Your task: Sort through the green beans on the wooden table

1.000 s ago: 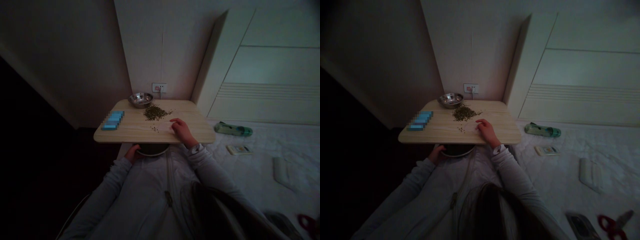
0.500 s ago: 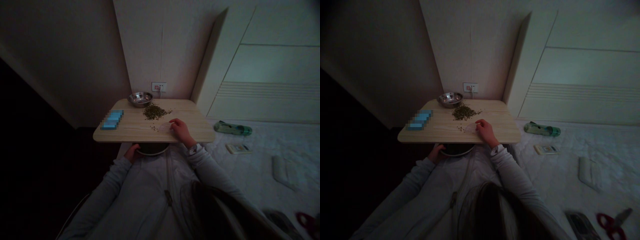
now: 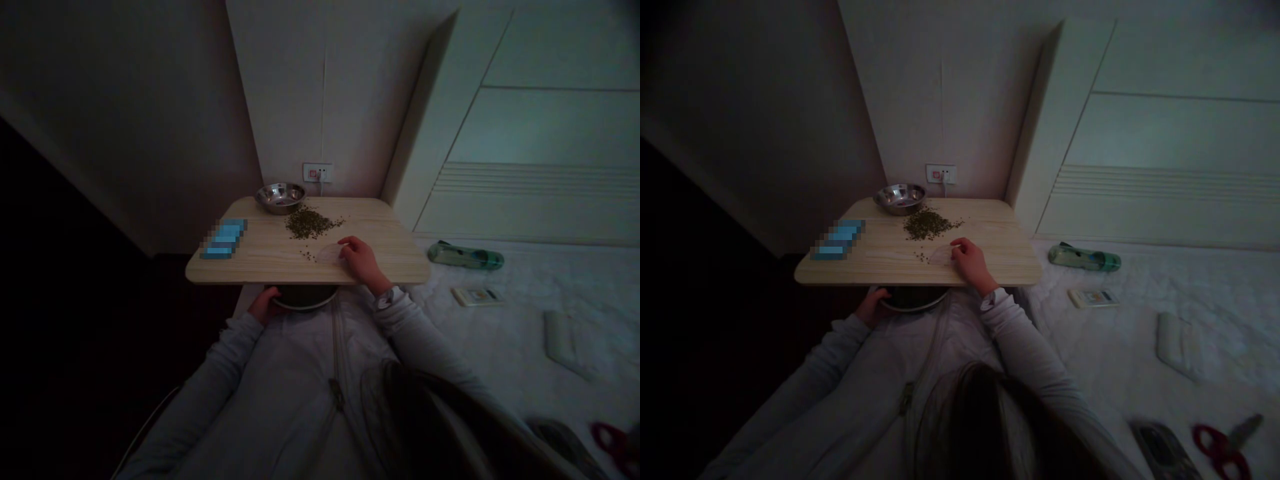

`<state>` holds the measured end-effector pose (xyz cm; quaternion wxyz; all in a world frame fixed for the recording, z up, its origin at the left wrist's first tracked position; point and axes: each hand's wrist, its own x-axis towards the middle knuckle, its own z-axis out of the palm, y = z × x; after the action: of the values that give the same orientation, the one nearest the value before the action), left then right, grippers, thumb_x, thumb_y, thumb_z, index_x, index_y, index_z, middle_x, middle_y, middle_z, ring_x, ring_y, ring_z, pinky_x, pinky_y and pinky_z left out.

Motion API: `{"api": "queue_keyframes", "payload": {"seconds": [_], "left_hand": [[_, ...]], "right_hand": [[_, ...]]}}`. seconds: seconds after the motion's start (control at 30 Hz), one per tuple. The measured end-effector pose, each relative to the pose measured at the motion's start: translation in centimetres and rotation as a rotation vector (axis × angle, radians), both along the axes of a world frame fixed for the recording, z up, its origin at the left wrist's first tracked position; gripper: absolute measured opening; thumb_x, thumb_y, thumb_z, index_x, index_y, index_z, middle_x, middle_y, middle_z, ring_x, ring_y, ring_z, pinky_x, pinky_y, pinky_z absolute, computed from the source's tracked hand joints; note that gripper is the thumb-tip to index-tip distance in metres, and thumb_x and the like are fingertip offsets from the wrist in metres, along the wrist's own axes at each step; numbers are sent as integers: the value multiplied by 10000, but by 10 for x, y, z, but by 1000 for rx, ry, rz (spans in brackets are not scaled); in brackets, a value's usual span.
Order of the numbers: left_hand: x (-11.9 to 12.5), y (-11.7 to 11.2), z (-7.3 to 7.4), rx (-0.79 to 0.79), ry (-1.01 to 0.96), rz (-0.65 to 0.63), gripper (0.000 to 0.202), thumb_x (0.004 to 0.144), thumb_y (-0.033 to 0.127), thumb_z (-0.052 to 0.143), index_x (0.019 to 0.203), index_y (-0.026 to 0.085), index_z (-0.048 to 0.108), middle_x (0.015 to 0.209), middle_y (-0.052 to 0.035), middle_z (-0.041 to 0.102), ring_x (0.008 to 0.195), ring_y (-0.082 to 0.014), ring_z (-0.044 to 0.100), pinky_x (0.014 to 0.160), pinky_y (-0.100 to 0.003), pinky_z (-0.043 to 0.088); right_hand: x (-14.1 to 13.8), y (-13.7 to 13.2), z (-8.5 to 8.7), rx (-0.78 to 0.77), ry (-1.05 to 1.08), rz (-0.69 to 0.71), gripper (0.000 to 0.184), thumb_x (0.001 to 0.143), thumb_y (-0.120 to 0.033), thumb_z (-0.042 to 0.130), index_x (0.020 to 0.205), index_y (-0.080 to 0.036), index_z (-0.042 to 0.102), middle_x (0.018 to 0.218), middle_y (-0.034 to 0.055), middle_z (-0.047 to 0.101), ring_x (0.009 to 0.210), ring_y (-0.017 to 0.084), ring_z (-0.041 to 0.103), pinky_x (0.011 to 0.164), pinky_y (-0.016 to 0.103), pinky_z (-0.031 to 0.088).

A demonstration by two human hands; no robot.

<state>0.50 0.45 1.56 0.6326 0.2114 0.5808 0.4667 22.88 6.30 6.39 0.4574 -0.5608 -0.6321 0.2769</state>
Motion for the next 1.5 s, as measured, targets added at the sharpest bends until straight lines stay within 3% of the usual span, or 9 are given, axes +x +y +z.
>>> {"api": "queue_keyframes", "payload": {"seconds": [0.2, 0.47, 1.07, 1.5], "left_hand": [[1, -2, 2, 28, -7, -16, 127, 581, 78, 451, 636, 130, 553, 534, -47, 586, 560, -201, 584, 387, -272, 458], [1, -1, 1, 24, -6, -9, 122, 583, 79, 453, 627, 129, 555, 567, -49, 596, 583, -197, 587, 390, -267, 458], [1, -1, 3, 12, -30, -7, 117, 600, 67, 442, 614, 137, 535, 499, -19, 554, 444, -147, 520, 371, -259, 440], [0, -1, 0, 25, -37, -29, 135, 603, 84, 448, 663, 139, 555, 561, -36, 607, 552, -185, 590, 396, -261, 462]], "right_hand": [[1, 0, -2, -20, -2, 181, 284, 652, -195, 422, 889, -159, 575, 598, -27, 591, 547, 94, 477, 581, 223, 362], [1, -1, -2, -15, 3, 132, 277, 650, -182, 412, 865, -155, 585, 594, -24, 586, 555, 94, 484, 574, 218, 360], [1, -4, -1, -65, -12, 310, 288, 669, -187, 428, 917, -162, 573, 629, -33, 611, 521, 78, 442, 540, 204, 336], [1, -4, 0, -74, -25, 356, 301, 663, -198, 432, 923, -161, 578, 619, -35, 604, 527, 84, 443, 532, 205, 331]]}}
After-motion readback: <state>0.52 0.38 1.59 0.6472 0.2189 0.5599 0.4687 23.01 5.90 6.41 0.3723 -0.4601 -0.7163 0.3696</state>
